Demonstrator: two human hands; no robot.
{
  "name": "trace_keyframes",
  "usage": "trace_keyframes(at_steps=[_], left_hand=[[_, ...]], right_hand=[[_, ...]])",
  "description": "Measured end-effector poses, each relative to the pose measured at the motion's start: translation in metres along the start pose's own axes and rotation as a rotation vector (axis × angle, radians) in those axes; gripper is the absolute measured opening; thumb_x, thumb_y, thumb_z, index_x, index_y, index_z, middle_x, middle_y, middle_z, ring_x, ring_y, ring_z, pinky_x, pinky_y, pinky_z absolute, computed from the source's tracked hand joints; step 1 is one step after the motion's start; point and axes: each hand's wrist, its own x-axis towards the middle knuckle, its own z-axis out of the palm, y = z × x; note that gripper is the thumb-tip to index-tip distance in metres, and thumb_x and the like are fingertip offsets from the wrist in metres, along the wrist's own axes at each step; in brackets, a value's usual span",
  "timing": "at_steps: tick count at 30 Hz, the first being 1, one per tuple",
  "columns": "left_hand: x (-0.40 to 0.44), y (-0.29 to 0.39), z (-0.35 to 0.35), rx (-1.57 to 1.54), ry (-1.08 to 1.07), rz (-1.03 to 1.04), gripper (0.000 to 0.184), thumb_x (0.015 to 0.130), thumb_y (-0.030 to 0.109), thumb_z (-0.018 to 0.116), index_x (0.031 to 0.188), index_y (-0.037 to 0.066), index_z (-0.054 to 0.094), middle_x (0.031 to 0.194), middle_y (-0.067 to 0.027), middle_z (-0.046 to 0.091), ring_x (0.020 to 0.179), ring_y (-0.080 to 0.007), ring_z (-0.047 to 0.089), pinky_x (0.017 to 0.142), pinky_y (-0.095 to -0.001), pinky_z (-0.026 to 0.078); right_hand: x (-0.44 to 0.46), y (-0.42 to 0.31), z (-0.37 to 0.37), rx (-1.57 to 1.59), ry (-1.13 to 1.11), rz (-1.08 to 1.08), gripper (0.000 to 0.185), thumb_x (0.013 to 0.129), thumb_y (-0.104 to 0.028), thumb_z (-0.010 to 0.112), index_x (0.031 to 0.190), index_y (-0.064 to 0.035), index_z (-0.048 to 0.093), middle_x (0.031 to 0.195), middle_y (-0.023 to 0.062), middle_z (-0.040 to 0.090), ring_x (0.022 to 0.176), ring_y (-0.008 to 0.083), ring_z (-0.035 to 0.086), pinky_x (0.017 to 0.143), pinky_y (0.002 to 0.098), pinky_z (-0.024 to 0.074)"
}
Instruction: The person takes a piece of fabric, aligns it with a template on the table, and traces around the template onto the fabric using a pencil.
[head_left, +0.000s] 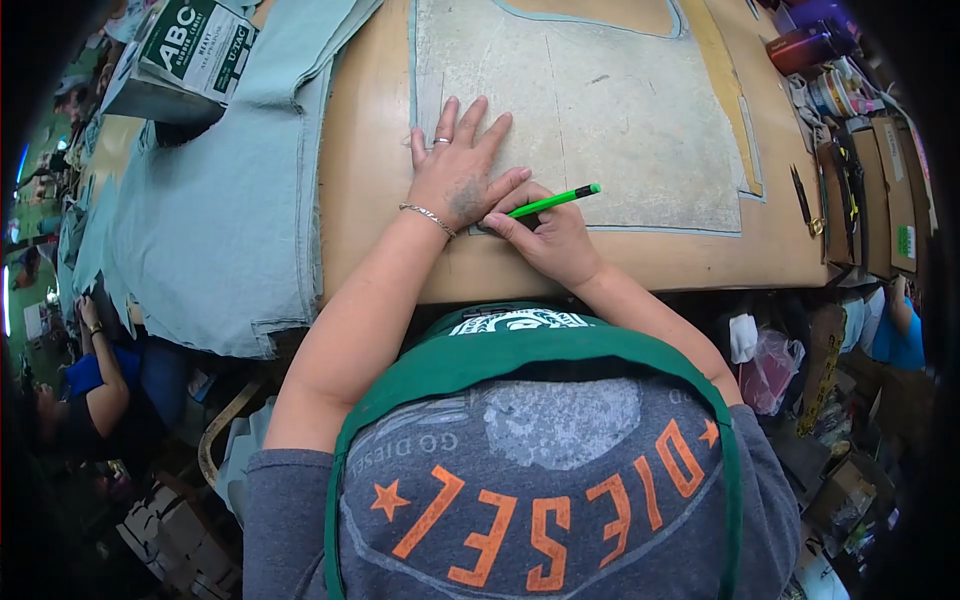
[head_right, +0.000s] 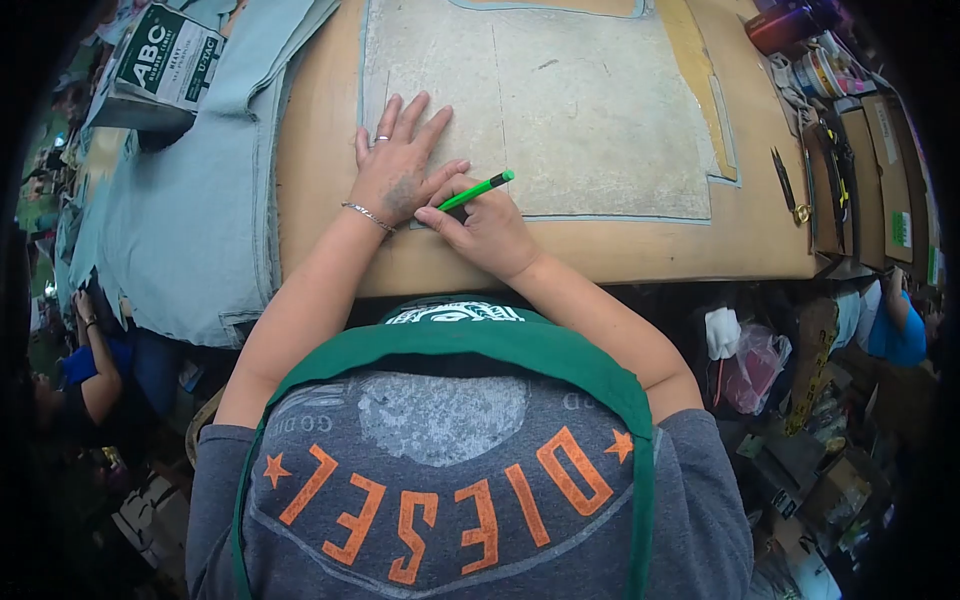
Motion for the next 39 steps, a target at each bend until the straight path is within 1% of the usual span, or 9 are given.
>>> trace_keyframes(at_steps=[7,9,13,18,22,30,31,34,39], left_hand=[[0.0,0.001,-0.001,-0.006,-0.003,0.001,0.064,0.074,0.056,0.05,0.127,0.021,0.038,0.137,-0.0068,0.024,0.128,-0.0295,0.016,0.092,-0.0632,0.015],[0.001,0.002,-0.002,0.0,-0.019,-0.004,0.064,0.074,0.055,0.051,0.127,0.021,0.038,0.137,-0.007,0.024,0.128,-0.0294,0.016,0.092,-0.063,0.015],[0.001,0.005,-0.004,0.016,-0.049,-0.01,0.063,0.074,0.053,0.051,0.127,0.02,0.038,0.138,-0.0072,0.023,0.128,-0.0296,0.015,0.092,-0.063,0.015],[0.003,0.006,-0.005,0.053,-0.073,-0.008,0.063,0.075,0.05,0.053,0.127,0.019,0.037,0.138,-0.0074,0.023,0.128,-0.0298,0.015,0.092,-0.063,0.015],[0.002,0.009,-0.007,0.065,-0.081,-0.01,0.063,0.075,0.049,0.053,0.128,0.02,0.036,0.138,-0.0073,0.022,0.128,-0.0296,0.015,0.092,-0.0631,0.014],[-0.027,0.062,-0.009,0.031,-0.123,0.054,0.053,0.077,0.026,0.057,0.124,0.009,0.041,0.132,-0.0189,0.031,0.123,-0.0366,0.026,0.098,-0.048,0.022],[-0.036,0.077,-0.007,-0.076,-0.195,0.099,0.053,0.078,0.035,0.054,0.125,0.015,0.039,0.136,-0.0118,0.026,0.127,-0.0336,0.02,0.091,-0.0613,0.022],[-0.042,0.113,-0.01,-0.06,-0.256,0.259,0.041,0.079,0.029,0.055,0.117,0.014,0.048,0.128,-0.0126,0.037,0.123,-0.0321,0.028,0.092,-0.059,0.024],[-0.013,0.132,-0.024,-0.458,-0.248,0.417,0.035,0.079,0.024,0.056,0.111,0.011,0.052,0.116,-0.01,0.048,0.115,-0.0279,0.041,0.09,-0.0456,0.033]], right_hand=[[-0.018,0.0,-0.039,-0.024,0.057,0.157,0.007,0.078,-0.007,0.061,0.078,-0.0024,0.055,0.075,0.005,0.058,0.068,0.0102,0.054,0.062,0.0233,0.0434],[-0.03,0.002,-0.071,-0.011,0.157,0.143,0.011,0.077,-0.012,0.062,0.077,-0.0045,0.055,0.07,0.003,0.057,0.063,0.009,0.053,0.056,0.0229,0.0426],[-0.068,0.023,-0.172,0.009,0.304,0.314,0.009,0.077,-0.009,0.062,0.079,-0.0054,0.054,0.073,0.0025,0.058,0.068,0.0086,0.053,0.064,0.022,0.0433],[-0.119,0.036,-0.279,-0.244,0.668,0.209,0.009,0.081,-0.008,0.058,0.078,-0.0059,0.051,0.071,0.0006,0.056,0.064,0.0068,0.051,0.057,0.0196,0.04],[-0.115,0.033,-0.265,0.018,1.01,0.159,0.008,0.082,-0.009,0.058,0.08,-0.006,0.05,0.071,0.0013,0.056,0.064,0.0067,0.052,0.056,0.0183,0.0395],[-0.082,0.035,-0.238,0.306,0.903,0.017,0.011,0.082,-0.011,0.058,0.083,-0.0062,0.048,0.072,0.0047,0.057,0.065,0.0096,0.056,0.058,0.0193,0.0433],[-0.084,0.04,-0.242,0.332,0.923,0.044,0.011,0.082,-0.011,0.058,0.083,-0.0061,0.048,0.072,0.0048,0.057,0.065,0.0096,0.056,0.058,0.0193,0.0434],[-0.086,0.053,-0.253,0.363,0.943,0.112,0.011,0.082,-0.011,0.058,0.082,-0.006,0.048,0.071,0.0047,0.057,0.064,0.0095,0.056,0.057,0.0192,0.0434],[-0.071,0.056,-0.261,0.33,0.902,0.104,0.013,0.082,-0.012,0.058,0.08,-0.0066,0.047,0.067,0.0021,0.055,0.059,0.0072,0.053,0.052,0.0186,0.0407]])
